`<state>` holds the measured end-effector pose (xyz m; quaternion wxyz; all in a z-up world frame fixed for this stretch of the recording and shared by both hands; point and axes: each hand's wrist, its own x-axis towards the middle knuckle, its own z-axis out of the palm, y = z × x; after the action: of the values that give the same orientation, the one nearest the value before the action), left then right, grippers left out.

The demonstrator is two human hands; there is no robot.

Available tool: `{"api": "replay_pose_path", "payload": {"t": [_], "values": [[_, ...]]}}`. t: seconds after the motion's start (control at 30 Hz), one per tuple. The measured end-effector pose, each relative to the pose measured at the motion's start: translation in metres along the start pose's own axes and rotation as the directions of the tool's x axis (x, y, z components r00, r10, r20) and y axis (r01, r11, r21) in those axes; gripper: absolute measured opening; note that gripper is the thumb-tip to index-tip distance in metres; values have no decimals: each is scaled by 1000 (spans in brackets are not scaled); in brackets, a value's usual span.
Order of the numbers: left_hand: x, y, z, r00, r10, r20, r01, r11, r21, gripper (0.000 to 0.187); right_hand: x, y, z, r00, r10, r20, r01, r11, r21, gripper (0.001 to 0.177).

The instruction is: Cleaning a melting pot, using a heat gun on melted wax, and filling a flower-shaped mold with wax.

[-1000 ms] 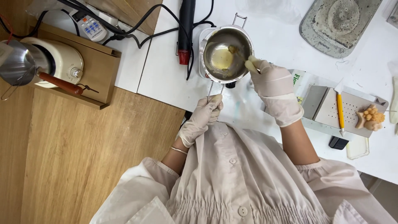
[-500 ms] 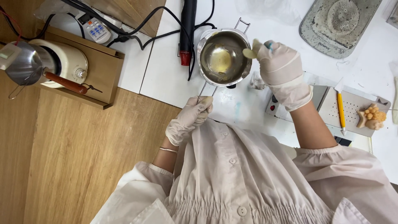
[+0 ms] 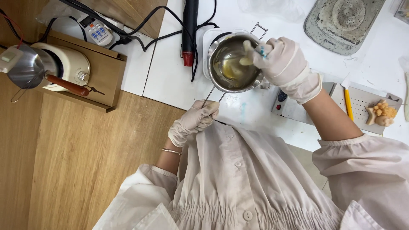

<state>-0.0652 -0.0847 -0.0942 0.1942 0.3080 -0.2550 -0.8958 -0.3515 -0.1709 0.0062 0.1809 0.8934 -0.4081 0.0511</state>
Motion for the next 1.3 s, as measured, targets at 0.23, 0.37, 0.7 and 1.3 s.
{"api": "replay_pose_path", "payload": {"t": [0.23,0.37,0.7,1.3], "values": [[-1,-3,-2,999,-37,-15,38,998,47,36,-8,10,10,998,-48,-31,49,998,38,47],[-2,-5,-5,996,-39,-84,45,996,72,36,-7,9,14,988,-152,41,152,988,6,39],[9,-4,-11,991,5,-133,13,991,133,38,-7,14,32,983,-172,-63,165,980,-115,45],[36,-17,-16,982,96,-160,-90,995,47,37,-7,32,52,992,-117,56,119,992,-43,31]]}}
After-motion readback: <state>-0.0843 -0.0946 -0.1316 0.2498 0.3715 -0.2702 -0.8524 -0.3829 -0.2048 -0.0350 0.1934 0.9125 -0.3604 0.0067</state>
